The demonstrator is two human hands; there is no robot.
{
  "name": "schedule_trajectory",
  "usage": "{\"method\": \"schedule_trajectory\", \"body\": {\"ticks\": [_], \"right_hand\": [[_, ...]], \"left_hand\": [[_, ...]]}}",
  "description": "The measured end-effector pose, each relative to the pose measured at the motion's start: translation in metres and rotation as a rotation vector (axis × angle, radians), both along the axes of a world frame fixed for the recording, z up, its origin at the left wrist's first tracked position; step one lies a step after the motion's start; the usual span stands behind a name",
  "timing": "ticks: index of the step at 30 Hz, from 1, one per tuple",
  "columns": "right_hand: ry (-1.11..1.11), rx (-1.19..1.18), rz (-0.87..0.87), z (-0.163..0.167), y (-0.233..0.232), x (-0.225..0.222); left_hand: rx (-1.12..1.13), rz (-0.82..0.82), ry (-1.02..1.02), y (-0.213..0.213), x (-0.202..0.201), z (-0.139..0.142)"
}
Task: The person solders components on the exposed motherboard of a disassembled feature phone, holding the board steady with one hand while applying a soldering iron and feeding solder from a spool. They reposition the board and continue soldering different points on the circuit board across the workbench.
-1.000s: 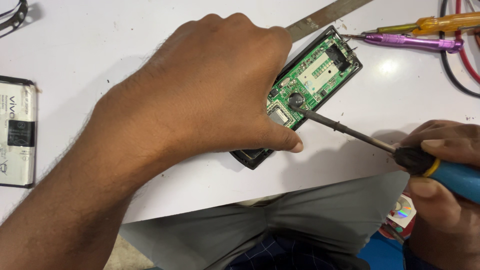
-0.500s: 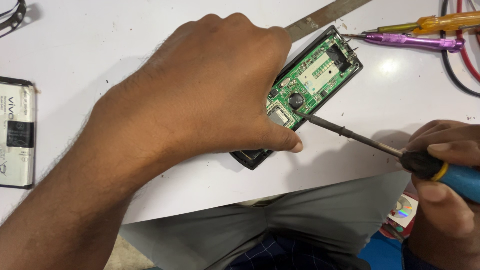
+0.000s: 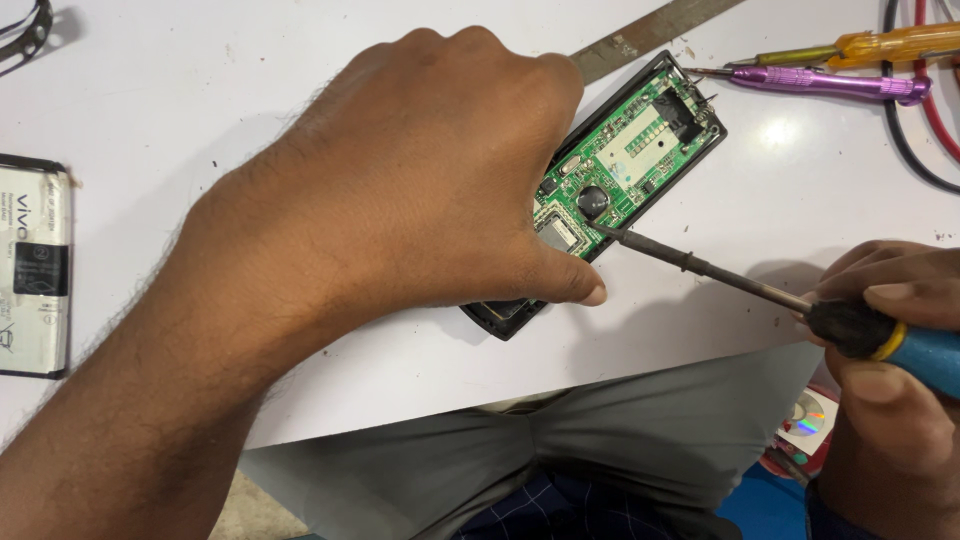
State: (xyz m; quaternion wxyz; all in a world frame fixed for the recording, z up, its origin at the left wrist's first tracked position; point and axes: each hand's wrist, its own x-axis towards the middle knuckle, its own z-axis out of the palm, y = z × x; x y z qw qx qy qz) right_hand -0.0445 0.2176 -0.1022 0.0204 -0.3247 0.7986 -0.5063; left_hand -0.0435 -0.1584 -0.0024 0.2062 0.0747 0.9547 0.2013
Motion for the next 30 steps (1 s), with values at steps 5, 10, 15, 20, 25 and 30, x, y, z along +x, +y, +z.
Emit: {"method": "schedule_trajectory", "body": {"ticks": [5,10,15,20,25,30], "right_hand": [[0.088,0.08,0.146,0.002,0.009,-0.012],[0.078,0.101,0.109,0.004,0.01,-0.009],[0.107,0.09,0.163,-0.002,0.016,-0.018],[0.089,0.056,0.119,-0.008,0.019,-0.011],[-0.027,0.01,-0.044,-0.004,0.012,0.008],[0.104,0.168,0.132,0.015,-0.002,-0.012]], "left_hand": [[0.004,0.0,0.002,-0.001,0.0,0.0],[-0.004,-0.001,0.006,-0.001,0.0,0.0],[0.018,-0.001,0.029,-0.001,0.0,-0.001],[0.012,-0.002,0.012,0.0,0.0,-0.001],[0.001,-0.001,0.0,0.0,0.0,0.0],[0.003,0.002,0.005,-0.001,0.0,-0.001]]}}
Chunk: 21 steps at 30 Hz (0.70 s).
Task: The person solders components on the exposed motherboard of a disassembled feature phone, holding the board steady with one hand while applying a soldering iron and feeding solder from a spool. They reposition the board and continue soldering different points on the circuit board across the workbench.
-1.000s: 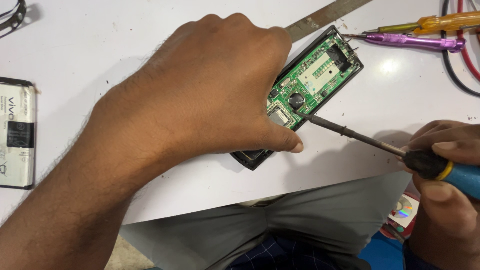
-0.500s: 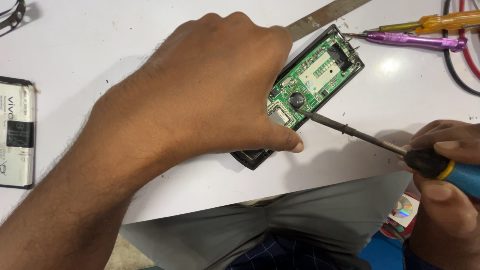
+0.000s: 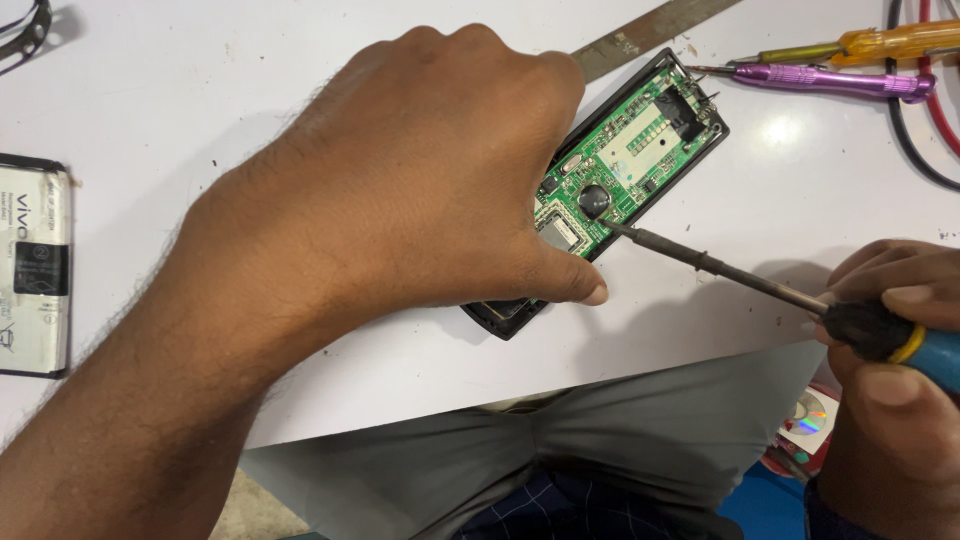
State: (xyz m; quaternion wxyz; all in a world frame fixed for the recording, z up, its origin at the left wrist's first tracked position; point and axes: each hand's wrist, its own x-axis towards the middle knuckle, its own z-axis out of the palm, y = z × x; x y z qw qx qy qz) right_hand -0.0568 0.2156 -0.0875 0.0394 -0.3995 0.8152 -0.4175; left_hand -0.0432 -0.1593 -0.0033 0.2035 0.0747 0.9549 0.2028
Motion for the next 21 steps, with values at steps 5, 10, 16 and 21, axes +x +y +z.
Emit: {"method": "schedule_trajectory", "body": {"ticks": [5,10,16,21], "right_hand": [[-0.082,-0.048,-0.17,-0.001,-0.006,0.018],[-0.015,-0.015,-0.038,-0.017,0.028,0.005],[-0.002,0.096,-0.071,-0.023,0.043,0.001],[-0.029,-0.018,-0.015,-0.011,0.024,-0.001]], "left_hand": [[0.024,0.0,0.04,-0.001,0.0,-0.001],[0.018,0.0,0.029,-0.001,0.001,-0.001],[0.026,-0.003,0.035,-0.001,0.0,-0.002],[0.019,-0.016,0.046,-0.001,0.0,-0.001]]}}
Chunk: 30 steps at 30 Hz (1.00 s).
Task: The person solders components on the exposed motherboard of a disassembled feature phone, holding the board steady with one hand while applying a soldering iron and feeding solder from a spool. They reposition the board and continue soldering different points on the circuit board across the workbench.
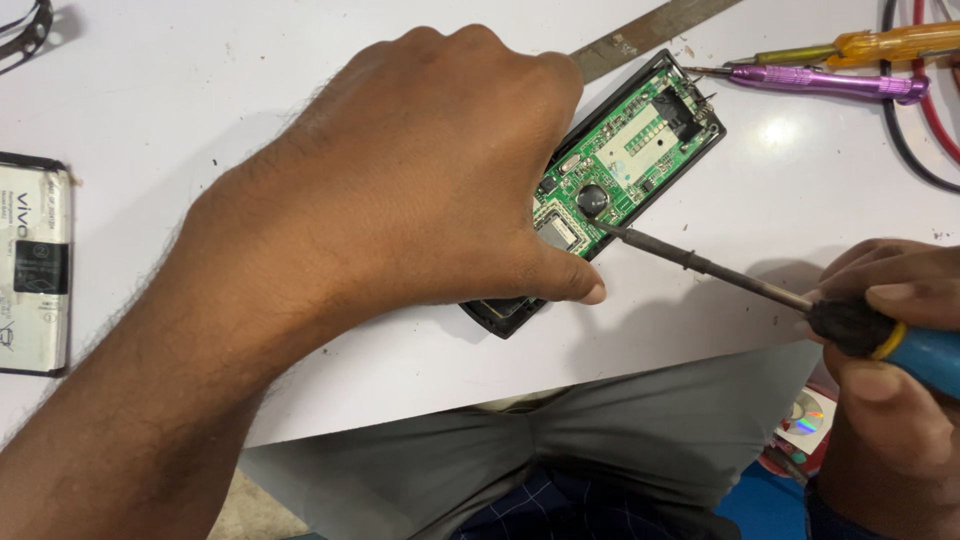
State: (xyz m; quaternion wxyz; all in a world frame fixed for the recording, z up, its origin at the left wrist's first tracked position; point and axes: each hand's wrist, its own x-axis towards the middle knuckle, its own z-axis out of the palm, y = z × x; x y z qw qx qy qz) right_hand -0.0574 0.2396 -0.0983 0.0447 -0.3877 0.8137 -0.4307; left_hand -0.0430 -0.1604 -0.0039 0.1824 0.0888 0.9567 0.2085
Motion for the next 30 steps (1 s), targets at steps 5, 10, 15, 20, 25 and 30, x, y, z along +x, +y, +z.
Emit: {"method": "schedule_trajectory", "body": {"ticks": [5,10,15,20,25,30], "right_hand": [[0.031,0.006,-0.025,-0.005,0.005,0.004],[-0.023,-0.079,-0.089,-0.023,0.018,0.006],[0.031,-0.04,-0.058,-0.023,0.021,0.001],[0.101,-0.055,-0.168,-0.041,0.018,-0.006],[0.049,-0.107,-0.221,-0.053,0.024,0.004],[0.071,-0.114,-0.224,-0.05,0.024,0.008]], "left_hand": [[-0.014,0.018,-0.038,0.0,0.0,0.003],[0.008,0.014,-0.008,0.0,0.0,0.002],[0.018,0.014,-0.024,-0.003,0.0,-0.008],[0.143,-0.018,0.207,-0.009,0.001,-0.016],[0.16,-0.037,0.114,-0.009,0.002,-0.011],[0.114,-0.026,0.055,-0.003,0.001,-0.007]]}}
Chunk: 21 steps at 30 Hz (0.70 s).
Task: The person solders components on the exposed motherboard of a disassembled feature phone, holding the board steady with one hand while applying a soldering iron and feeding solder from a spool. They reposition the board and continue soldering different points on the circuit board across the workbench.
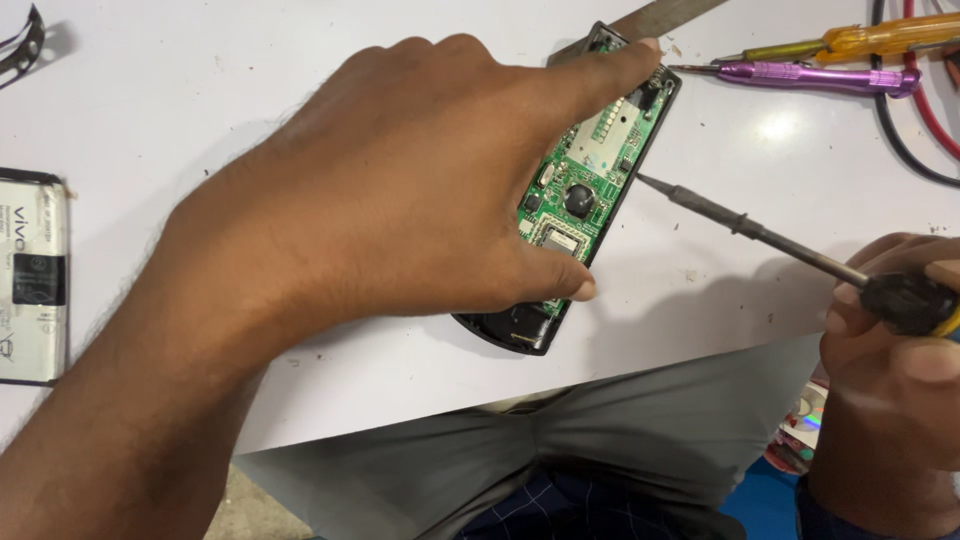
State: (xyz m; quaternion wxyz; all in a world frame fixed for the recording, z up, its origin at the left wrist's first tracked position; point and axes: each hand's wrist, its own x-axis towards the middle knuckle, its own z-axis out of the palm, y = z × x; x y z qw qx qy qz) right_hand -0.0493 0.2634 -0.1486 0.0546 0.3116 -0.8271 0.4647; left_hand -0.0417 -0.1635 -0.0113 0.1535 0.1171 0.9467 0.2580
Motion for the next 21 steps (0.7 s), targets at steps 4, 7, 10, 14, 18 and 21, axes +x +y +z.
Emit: {"method": "schedule_trajectory", "body": {"ticks": [4,7,10,14,18,21], "right_hand": [[-0.006,-0.008,0.001,0.001,-0.003,0.003],[0.03,0.036,-0.013,0.0,-0.001,0.0],[0.101,0.161,-0.026,-0.004,0.007,-0.008],[0.035,0.026,0.047,-0.014,0.02,-0.013],[-0.029,0.035,0.018,-0.019,0.028,-0.01],[0.007,0.172,-0.059,-0.012,0.022,-0.003]], "left_hand": [[-0.012,-0.015,0.196,-0.002,0.001,-0.007],[0.016,-0.042,0.511,-0.008,0.002,-0.014],[0.047,-0.008,0.492,-0.015,0.001,-0.02],[0.084,0.068,0.577,-0.02,0.001,-0.024],[0.028,0.159,0.529,-0.02,0.0,-0.027],[0.018,0.21,0.497,-0.019,0.001,-0.027]]}}
